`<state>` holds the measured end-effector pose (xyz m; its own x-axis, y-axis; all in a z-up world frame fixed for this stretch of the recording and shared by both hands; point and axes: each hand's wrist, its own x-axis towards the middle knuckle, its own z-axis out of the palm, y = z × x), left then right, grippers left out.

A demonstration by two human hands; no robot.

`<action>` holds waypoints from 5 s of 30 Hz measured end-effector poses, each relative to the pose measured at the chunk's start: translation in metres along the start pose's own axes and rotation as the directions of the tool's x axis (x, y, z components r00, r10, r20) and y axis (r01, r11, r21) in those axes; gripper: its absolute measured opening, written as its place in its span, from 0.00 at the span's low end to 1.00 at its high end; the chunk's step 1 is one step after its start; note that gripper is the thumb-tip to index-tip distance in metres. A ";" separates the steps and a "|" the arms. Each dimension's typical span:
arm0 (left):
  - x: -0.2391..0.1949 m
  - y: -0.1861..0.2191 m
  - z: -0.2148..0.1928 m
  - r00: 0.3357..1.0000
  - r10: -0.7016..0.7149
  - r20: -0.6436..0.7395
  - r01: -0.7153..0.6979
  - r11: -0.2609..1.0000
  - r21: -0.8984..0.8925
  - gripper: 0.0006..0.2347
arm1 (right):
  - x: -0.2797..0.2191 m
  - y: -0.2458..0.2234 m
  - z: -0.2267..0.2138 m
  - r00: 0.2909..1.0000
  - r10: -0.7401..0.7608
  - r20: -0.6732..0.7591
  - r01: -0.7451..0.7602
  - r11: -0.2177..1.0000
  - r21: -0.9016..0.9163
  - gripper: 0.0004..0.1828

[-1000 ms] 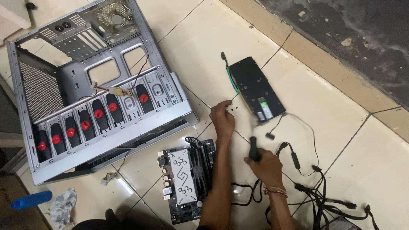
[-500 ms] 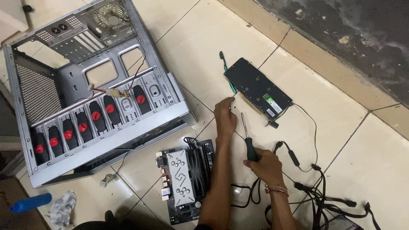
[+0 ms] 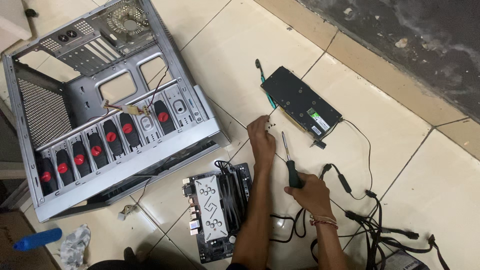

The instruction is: The person sits on the floor and works on a computer motherboard, using a screwdriver to remove screws from the CPU cooler. They then detach the cooler and remove two RAM sticks from the motherboard, placing them on the floor.

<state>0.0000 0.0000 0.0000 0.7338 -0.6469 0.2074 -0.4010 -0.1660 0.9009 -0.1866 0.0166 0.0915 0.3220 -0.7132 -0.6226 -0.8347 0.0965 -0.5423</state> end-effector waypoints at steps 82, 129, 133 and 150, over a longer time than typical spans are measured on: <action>-0.248 -0.034 -0.278 0.742 -0.556 0.375 0.380 0.809 0.448 0.27 | -0.243 0.042 0.054 0.880 -0.417 -0.228 0.429 0.903 0.003 0.23; -0.242 0.015 -0.230 0.822 -0.028 0.569 -0.189 0.929 0.319 0.20 | -0.210 0.088 0.056 0.581 -0.496 -0.646 0.653 0.757 0.007 0.13; -0.239 0.024 -0.241 0.784 -0.088 0.614 -0.171 0.921 0.350 0.24 | -0.210 0.090 0.057 0.561 -0.509 -0.653 0.648 0.761 -0.037 0.14; -0.242 0.020 -0.228 0.765 -0.090 0.638 -0.375 0.743 0.554 0.21 | -0.204 0.094 0.056 0.500 -0.467 -0.730 0.632 0.773 -0.062 0.15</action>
<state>-0.0599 0.3230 0.0549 0.2477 -0.9546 -0.1654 -0.8769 -0.2935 0.3807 -0.3061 0.2099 0.1359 0.2245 -0.9080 0.3537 -0.4694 -0.4188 -0.7773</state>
